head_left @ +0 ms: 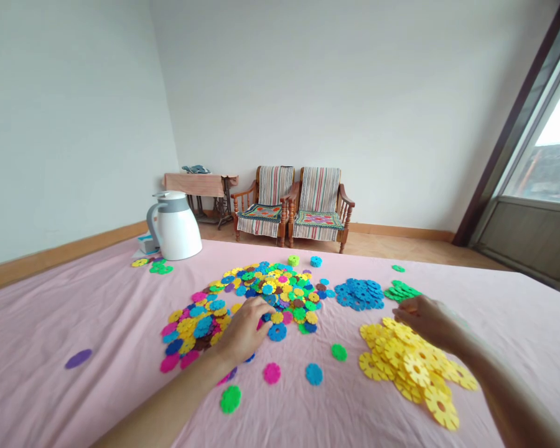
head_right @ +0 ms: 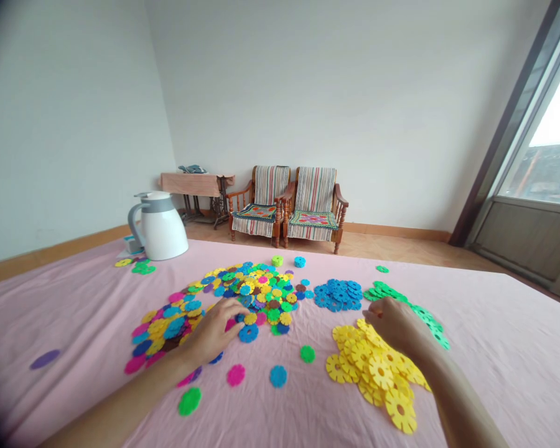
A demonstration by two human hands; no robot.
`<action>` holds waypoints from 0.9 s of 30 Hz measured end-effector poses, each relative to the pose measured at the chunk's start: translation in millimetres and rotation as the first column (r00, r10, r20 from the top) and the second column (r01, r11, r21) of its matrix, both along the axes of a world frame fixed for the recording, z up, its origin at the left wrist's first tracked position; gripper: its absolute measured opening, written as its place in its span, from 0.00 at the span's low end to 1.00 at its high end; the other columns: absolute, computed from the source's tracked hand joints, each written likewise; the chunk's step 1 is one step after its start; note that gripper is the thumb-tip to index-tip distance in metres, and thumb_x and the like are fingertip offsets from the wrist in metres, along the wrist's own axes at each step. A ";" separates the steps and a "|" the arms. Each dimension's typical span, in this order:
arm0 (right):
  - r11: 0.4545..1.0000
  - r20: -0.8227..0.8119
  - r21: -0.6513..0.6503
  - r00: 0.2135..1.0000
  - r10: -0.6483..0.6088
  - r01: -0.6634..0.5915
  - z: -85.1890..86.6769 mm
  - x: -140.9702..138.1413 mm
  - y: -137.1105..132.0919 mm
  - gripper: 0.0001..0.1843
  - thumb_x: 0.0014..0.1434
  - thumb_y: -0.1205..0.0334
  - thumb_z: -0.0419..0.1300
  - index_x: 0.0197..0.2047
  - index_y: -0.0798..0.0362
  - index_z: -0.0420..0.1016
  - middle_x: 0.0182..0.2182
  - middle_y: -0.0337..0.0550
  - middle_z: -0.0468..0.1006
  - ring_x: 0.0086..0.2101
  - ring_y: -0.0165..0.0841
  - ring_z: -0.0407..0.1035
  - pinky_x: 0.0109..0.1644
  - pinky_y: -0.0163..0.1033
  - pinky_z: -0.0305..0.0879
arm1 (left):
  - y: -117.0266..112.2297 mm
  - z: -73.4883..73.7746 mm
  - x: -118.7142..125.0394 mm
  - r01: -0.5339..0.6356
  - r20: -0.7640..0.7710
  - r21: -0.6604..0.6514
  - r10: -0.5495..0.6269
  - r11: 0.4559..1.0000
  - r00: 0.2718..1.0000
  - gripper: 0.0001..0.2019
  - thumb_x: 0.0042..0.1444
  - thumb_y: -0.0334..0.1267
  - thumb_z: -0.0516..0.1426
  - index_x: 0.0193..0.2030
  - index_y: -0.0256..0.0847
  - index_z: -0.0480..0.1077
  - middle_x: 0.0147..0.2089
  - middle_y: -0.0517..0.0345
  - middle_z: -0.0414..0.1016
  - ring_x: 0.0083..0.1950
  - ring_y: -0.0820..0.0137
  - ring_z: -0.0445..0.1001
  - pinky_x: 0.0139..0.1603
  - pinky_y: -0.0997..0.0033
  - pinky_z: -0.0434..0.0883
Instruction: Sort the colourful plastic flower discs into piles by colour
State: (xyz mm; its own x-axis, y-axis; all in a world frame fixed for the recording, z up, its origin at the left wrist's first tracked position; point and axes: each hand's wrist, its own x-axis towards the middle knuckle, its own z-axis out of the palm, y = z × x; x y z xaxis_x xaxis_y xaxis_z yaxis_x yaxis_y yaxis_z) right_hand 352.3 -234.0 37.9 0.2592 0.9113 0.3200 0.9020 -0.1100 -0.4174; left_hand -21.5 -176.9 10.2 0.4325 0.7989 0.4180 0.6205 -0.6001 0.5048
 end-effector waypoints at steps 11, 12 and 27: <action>0.947 0.096 -0.135 0.948 0.304 -0.291 -7.2 -82.5 4.0 0.14 0.54 0.64 0.48 0.22 0.53 0.71 0.19 0.40 0.73 0.24 0.30 0.65 0.27 0.33 0.50 | 4.5 -5.9 -3.0 0.031 -0.096 0.020 -0.029 0.999 0.995 0.18 0.48 0.24 0.53 0.43 0.42 0.75 0.43 0.52 0.74 0.48 0.62 0.68 0.52 0.63 0.65; 0.943 0.096 -0.135 0.943 0.319 -0.305 -9.7 -88.4 3.5 0.14 0.54 0.64 0.48 0.22 0.53 0.70 0.19 0.39 0.72 0.23 0.29 0.64 0.27 0.33 0.49 | 4.0 -4.4 -2.8 0.030 -0.081 0.007 -0.029 1.000 0.996 0.16 0.49 0.25 0.53 0.42 0.42 0.75 0.42 0.52 0.74 0.48 0.62 0.69 0.51 0.64 0.65; 0.871 -0.514 0.107 0.723 0.461 -0.480 -29.1 -171.8 -9.3 0.10 0.54 0.60 0.52 0.37 0.52 0.71 0.29 0.39 0.77 0.25 0.30 0.70 0.28 0.33 0.63 | -20.7 9.6 19.9 0.277 0.382 -0.320 -0.144 0.906 0.913 0.04 0.51 0.34 0.57 0.34 0.37 0.70 0.30 0.59 0.73 0.32 0.72 0.71 0.36 0.73 0.70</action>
